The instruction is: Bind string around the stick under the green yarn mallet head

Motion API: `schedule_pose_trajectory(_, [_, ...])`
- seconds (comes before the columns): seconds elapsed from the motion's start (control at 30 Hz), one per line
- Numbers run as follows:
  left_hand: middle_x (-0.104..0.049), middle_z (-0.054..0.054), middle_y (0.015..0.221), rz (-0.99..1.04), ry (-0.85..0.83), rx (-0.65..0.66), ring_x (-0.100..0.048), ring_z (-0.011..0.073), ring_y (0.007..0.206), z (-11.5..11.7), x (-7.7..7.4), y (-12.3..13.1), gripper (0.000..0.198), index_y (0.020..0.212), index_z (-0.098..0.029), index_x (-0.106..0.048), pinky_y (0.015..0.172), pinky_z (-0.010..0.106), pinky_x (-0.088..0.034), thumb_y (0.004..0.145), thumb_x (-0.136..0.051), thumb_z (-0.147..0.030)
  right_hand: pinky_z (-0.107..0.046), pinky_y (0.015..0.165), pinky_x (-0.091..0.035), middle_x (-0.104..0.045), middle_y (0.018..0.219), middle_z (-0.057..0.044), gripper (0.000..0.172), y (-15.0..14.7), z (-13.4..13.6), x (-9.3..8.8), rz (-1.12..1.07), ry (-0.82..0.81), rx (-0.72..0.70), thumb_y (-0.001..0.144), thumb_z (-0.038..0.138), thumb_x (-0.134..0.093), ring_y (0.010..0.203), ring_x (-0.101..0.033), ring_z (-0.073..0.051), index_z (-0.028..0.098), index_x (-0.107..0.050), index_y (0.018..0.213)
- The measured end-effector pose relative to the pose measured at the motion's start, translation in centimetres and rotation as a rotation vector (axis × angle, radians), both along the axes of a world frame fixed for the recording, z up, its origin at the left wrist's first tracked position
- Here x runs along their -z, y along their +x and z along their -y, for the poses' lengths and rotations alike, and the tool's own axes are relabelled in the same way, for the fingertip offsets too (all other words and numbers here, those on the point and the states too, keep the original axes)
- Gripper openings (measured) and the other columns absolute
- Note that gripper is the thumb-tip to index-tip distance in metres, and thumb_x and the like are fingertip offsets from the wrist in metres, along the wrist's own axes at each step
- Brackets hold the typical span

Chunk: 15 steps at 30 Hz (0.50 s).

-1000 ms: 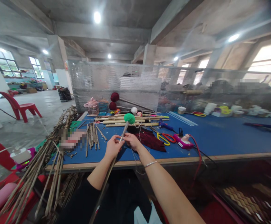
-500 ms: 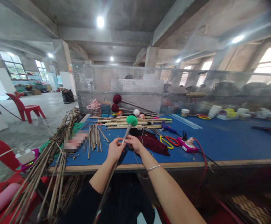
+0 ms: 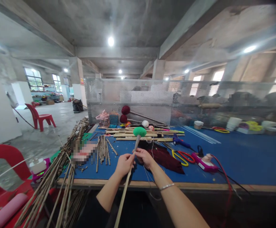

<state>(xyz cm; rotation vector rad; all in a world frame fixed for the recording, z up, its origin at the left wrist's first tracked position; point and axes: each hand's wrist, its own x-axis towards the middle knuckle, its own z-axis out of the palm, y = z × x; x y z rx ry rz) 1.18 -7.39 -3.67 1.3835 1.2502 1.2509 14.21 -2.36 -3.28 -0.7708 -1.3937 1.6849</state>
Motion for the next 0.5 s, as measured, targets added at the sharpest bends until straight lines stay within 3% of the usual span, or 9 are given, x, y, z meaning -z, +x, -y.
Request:
schedule_pose_trajectory(0.07, [-0.056, 0.002, 0.051, -0.015, 0.017, -0.003, -0.045, 0.0088, 0.038, 0.02, 0.03, 0.12, 0.038, 0.061, -0.014, -0.058, 0.039, 0.019, -0.032, 0.072, -0.048, -0.049, -0.02, 0.033, -0.004, -0.029, 0.037, 0.012, 0.03, -0.05, 0.01, -0.04, 0.008, 0.009, 0.015, 0.059, 0.035, -0.066, 0.029, -0.015, -0.002, 0.014, -0.052, 0.076])
schedule_pose_trajectory(0.27, [-0.053, -0.002, 0.052, -0.042, 0.137, -0.217, -0.042, 0.0074, 0.045, -0.03, 0.15, 0.23, 0.033, 0.069, -0.013, -0.059, 0.046, 0.019, -0.033, 0.061, -0.062, -0.046, -0.02, 0.034, -0.005, -0.03, 0.037, 0.011, 0.029, -0.44, 0.43, -0.4, 0.048, 0.011, 0.047, 0.057, 0.033, -0.068, 0.03, -0.016, -0.001, 0.013, -0.052, 0.072])
schedule_pose_trajectory(0.5, [-0.055, 0.0, 0.052, -0.016, 0.079, -0.135, -0.042, 0.0079, 0.046, -0.03, -0.13, -0.28, 0.036, 0.065, -0.012, -0.061, 0.046, 0.019, -0.032, 0.065, -0.058, -0.047, -0.02, 0.033, -0.004, -0.027, 0.038, 0.012, 0.031, -0.19, 0.46, -0.27, 0.038, -0.001, -0.013, 0.061, 0.037, -0.066, 0.031, -0.015, -0.001, 0.014, -0.051, 0.075])
